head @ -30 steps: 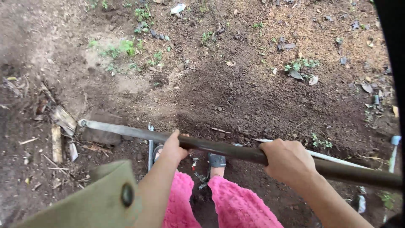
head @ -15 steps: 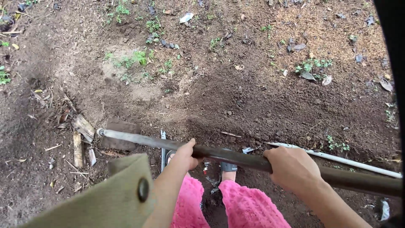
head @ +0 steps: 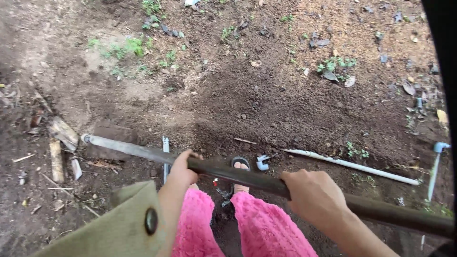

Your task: Using a hoe to move dirt and extending a trench to install and connect PVC pipes.

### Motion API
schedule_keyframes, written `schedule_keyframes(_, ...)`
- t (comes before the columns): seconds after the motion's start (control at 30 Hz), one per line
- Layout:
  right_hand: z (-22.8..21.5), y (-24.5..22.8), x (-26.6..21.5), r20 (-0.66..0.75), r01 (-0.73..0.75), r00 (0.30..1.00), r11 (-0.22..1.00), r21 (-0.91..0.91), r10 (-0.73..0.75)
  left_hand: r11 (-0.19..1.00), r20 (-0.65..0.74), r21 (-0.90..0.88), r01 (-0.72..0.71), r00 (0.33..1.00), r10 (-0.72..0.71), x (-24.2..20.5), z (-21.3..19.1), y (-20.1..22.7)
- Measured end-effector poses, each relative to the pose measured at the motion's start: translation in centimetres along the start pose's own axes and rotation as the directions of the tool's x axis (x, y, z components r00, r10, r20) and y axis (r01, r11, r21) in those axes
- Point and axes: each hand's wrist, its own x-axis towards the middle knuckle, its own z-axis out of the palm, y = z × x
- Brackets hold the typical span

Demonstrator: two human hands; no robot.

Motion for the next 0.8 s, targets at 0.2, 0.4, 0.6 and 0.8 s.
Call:
schedule_keyframes(0.2,3.2,1.5,-1.1,0.052,-0.115,0.992,0.992,0.052,0.112,0.363,0.101,-0.891,0.274,0.898,-0.429,1.3,2.0,-1.2)
schedule_keyframes(0.4,14.4,13.2,0.8,0.211,-0.312,0.916,0.937,-0.160,0.341,0.138,0.281,-0.917,0.375,0.850,-0.445,0.7,9.9,-4.3)
schedule_keyframes(0.6,9.9,6.4,4.8,0.146,-0.291,0.943,0.954,-0.074,0.299,0.248,0.213,-0.927,0.282,0.939,-0.271,1.3,3.8,-1.8)
schedule_keyframes(0.8,0.9,-5.3,4.4,0.182,-0.062,0.983,0.985,0.163,0.032,0.267,-0.023,-0.962,0.065,0.949,-0.315,2.8,-7.8,0.3)
